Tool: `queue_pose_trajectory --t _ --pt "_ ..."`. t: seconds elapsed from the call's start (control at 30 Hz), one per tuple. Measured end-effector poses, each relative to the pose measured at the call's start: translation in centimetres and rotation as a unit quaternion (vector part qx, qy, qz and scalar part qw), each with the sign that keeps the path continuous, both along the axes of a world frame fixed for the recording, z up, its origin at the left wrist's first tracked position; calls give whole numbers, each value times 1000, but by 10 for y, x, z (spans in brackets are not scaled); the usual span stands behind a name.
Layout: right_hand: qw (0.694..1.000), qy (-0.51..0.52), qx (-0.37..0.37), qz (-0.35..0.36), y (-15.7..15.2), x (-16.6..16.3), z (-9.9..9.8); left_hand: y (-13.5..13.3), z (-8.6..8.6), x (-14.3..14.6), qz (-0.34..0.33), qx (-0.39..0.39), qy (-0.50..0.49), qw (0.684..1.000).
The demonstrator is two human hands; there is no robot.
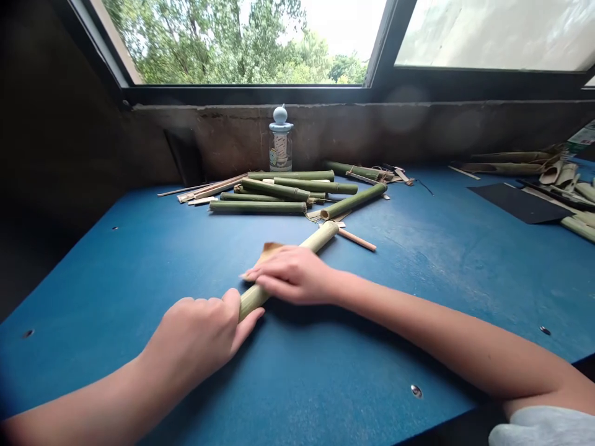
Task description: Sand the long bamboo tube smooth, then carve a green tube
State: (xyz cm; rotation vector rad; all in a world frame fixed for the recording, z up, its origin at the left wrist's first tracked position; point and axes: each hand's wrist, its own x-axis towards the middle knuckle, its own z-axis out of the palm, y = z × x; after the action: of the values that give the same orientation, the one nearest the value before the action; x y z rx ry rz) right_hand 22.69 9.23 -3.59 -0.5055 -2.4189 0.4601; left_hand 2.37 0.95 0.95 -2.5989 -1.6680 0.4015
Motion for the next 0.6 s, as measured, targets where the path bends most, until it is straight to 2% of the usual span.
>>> queue_pose_trajectory --t 0.07,0.13,0.23,0.3,0.37,0.4,0.47,0.6 --pt "998 2 4 55 -8 -14 1 0 -1 -1 -5 9 8 1000" --pt "999 -11 -4 41 3 -5 2 -1 0 -1 -3 18 17 1000" --pt "993 -29 -60 -95 38 40 3 -1 2 0 -2 14 25 1000" --pt "974 -20 -105 -199 57 69 3 -1 3 0 -5 14 25 1000" --pt "958 -9 -126 -258 64 83 3 1 3 0 -7 14 20 1000" --pt "957 -6 -123 -262 63 82 3 2 3 -1 -7 13 17 1000" --pt "972 -9 -96 -215 52 66 3 5 3 -2 -8 5 13 1000" --pt "998 -7 -51 -29 12 15 4 8 2 -3 -15 -2 21 1000"
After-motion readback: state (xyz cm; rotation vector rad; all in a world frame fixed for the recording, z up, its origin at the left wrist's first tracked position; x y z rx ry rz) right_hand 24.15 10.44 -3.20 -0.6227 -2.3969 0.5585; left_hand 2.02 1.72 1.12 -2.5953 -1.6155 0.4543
